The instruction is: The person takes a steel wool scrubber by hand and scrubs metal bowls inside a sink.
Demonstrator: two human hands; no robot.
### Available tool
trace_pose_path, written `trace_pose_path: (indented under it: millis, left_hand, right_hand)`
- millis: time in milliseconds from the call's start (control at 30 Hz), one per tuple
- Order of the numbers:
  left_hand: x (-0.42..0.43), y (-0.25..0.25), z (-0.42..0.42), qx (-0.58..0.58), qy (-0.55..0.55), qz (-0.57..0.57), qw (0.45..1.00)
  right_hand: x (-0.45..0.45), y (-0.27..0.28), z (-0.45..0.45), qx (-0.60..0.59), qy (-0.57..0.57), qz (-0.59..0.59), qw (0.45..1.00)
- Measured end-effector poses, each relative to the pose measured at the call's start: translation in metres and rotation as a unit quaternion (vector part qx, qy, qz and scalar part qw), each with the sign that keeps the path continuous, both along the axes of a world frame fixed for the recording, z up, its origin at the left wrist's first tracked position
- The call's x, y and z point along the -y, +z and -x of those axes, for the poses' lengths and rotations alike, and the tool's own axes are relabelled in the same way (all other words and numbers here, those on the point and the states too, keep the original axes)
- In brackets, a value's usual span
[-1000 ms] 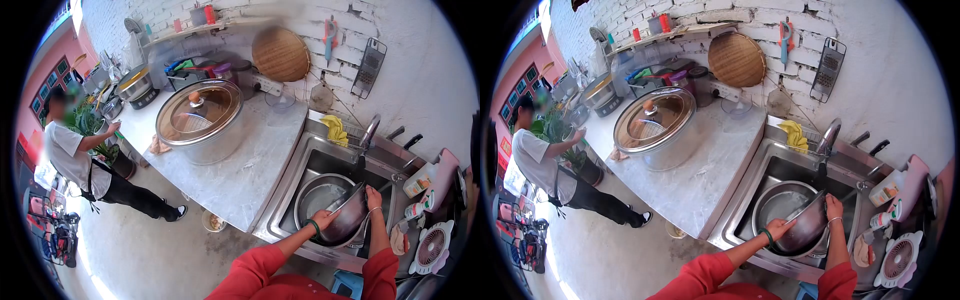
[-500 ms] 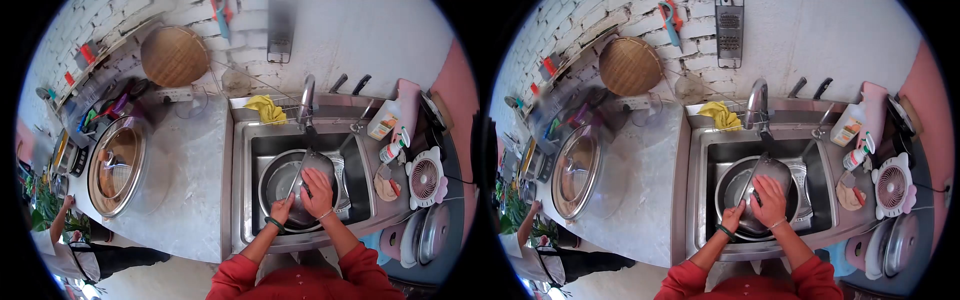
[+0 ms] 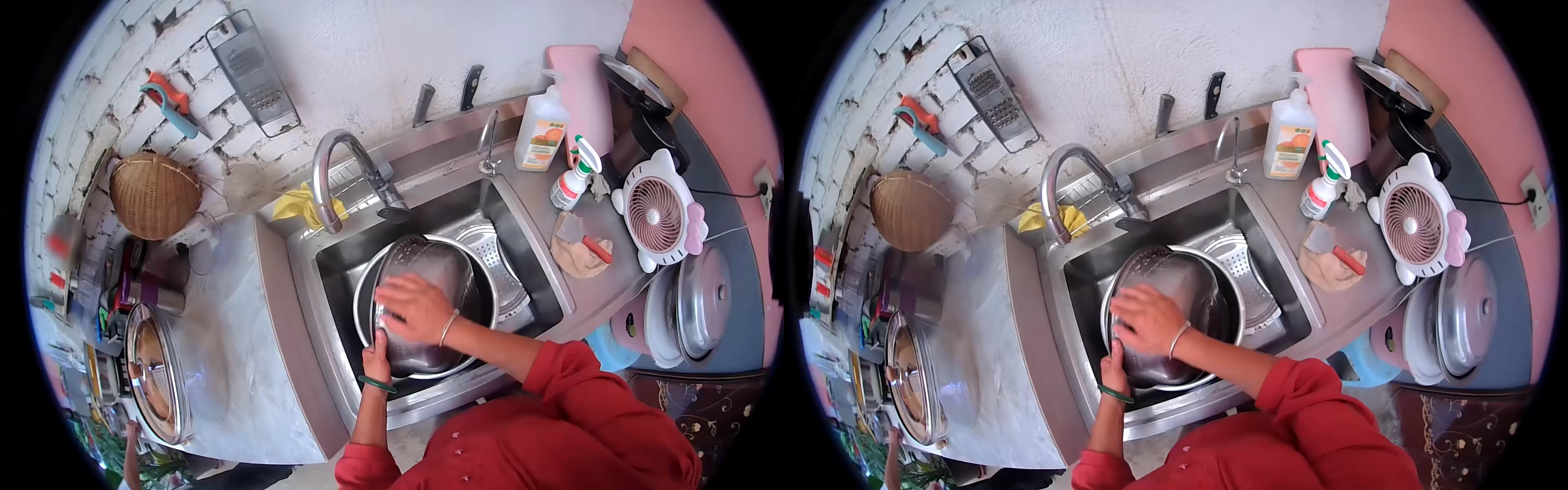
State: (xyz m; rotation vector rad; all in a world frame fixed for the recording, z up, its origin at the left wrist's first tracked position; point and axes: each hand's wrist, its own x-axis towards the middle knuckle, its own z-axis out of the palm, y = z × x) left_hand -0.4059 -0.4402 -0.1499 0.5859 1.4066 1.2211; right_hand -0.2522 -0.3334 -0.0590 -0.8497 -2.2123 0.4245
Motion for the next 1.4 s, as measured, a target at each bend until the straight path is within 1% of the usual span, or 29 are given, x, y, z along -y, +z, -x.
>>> trace_pose_path:
  millis: [33, 67, 133, 200, 233, 267, 300, 333, 367, 400, 433, 467, 533, 633, 667, 733, 767, 833, 867, 933, 1000, 1033, 1100, 1167, 1233, 1267, 1300, 1333, 1400]
  left_hand:
    - [0.0, -0.011, 0.001, -0.016, -0.006, -0.024, 1.0]
    - [-0.005, 0.002, -0.012, -0.012, 0.056, 0.016, 0.998]
    - [-0.006, 0.016, -0.022, -0.002, 0.07, 0.032, 0.997]
    - [-0.003, 0.021, -0.026, 0.008, 0.094, 0.033, 0.995]
    - [-0.002, 0.022, -0.026, 0.008, 0.094, 0.035, 0.995]
    - [0.0, 0.023, -0.024, 0.028, 0.095, 0.039, 0.994]
    - [0.0, 0.023, -0.023, 0.047, 0.096, 0.04, 0.993]
    - [-0.004, 0.024, -0.03, 0.033, 0.148, 0.031, 0.988]
    - [-0.009, 0.025, -0.031, 0.031, 0.146, 0.031, 0.988]
    - [-0.011, 0.024, -0.033, 0.023, 0.16, 0.035, 0.986]
    - [-0.007, 0.022, -0.036, 0.017, 0.177, 0.045, 0.983]
    - [-0.006, 0.019, -0.035, 0.055, 0.188, 0.051, 0.979]
    - [-0.006, 0.022, -0.032, 0.068, 0.206, 0.053, 0.975]
    - [-0.006, 0.029, -0.026, 0.08, 0.222, 0.045, 0.971]
    - [-0.004, 0.027, -0.026, 0.086, 0.215, 0.04, 0.972]
    - [-0.003, 0.028, -0.027, 0.086, 0.202, 0.041, 0.975]
    - [-0.002, 0.025, -0.025, 0.087, 0.201, 0.041, 0.975]
    - [0.001, 0.016, -0.017, 0.073, 0.163, 0.07, 0.981]
    - [-0.004, 0.027, -0.02, 0.063, 0.163, 0.067, 0.982]
    - [-0.004, 0.023, -0.018, 0.066, 0.193, 0.069, 0.977]
    - [0.0, 0.019, -0.018, 0.087, 0.221, 0.074, 0.969]
    - [0.005, 0.017, -0.018, 0.084, 0.223, 0.073, 0.968]
    - [0.006, 0.012, -0.017, 0.103, 0.253, 0.066, 0.96]
    - [0.013, 0.003, -0.011, 0.125, 0.261, 0.072, 0.955]
    - [0.02, -0.008, -0.003, 0.184, 0.23, 0.05, 0.954]
    - [0.023, -0.011, -0.002, 0.211, 0.239, 0.049, 0.947]
    - [0.023, -0.015, -0.002, 0.232, 0.203, -0.005, 0.951]
    - [0.024, -0.019, 0.001, 0.235, 0.203, 0.01, 0.951]
    - [0.03, -0.024, 0.002, 0.237, 0.211, 0.026, 0.948]
  right_hand:
    - [0.026, 0.002, 0.007, 0.04, 0.021, -0.034, 0.998]
    - [0.039, 0.0, 0.006, 0.034, 0.036, -0.036, 0.998]
    - [0.037, -0.002, -0.003, 0.02, 0.057, -0.032, 0.998]
    - [0.003, -0.001, -0.02, -0.045, -0.016, -0.035, 0.998]
    - [-0.027, -0.005, -0.033, -0.085, -0.09, -0.019, 0.992]
    - [-0.057, -0.034, -0.044, -0.158, -0.151, 0.161, 0.962]
    - [-0.089, -0.067, -0.064, -0.105, -0.191, 0.302, 0.928]
    - [-0.104, -0.071, -0.077, 0.037, -0.238, 0.472, 0.848]
    - [-0.1, -0.086, -0.075, -0.067, -0.234, 0.519, 0.82]
    - [-0.086, -0.09, -0.063, -0.162, -0.217, 0.406, 0.873]
    - [-0.066, -0.096, -0.049, -0.249, -0.194, 0.288, 0.904]
    - [-0.047, -0.076, -0.043, -0.217, -0.15, 0.24, 0.934]
    - [-0.01, -0.037, -0.031, -0.154, -0.073, 0.186, 0.968]
    - [0.017, -0.025, -0.039, -0.069, 0.022, 0.103, 0.992]
    - [0.018, -0.022, -0.042, -0.068, 0.022, 0.103, 0.992]
    - [0.019, -0.019, -0.047, -0.016, 0.16, 0.023, 0.987]
    - [0.019, -0.021, -0.043, -0.015, 0.159, 0.024, 0.987]
    - [0.017, -0.027, -0.025, -0.007, 0.272, -0.013, 0.962]
    - [0.004, -0.028, -0.02, -0.02, 0.266, -0.019, 0.964]
    - [-0.028, -0.029, -0.011, -0.078, 0.119, 0.028, 0.99]
    - [-0.078, -0.089, -0.009, -0.176, -0.021, 0.225, 0.958]
    - [-0.087, -0.12, -0.014, -0.151, -0.07, 0.352, 0.921]
    - [-0.075, -0.111, -0.004, -0.104, -0.117, 0.258, 0.953]
    - [-0.039, -0.074, 0.01, -0.117, -0.018, 0.191, 0.974]
    - [0.0, -0.039, 0.018, -0.077, 0.117, 0.129, 0.982]
    - [-0.001, -0.04, 0.019, -0.078, 0.11, 0.126, 0.983]
    - [-0.003, -0.042, 0.018, -0.07, 0.155, 0.104, 0.98]
    - [-0.002, -0.046, 0.018, -0.062, 0.202, 0.086, 0.974]
    - [-0.04, -0.082, 0.009, -0.109, 0.027, 0.146, 0.983]
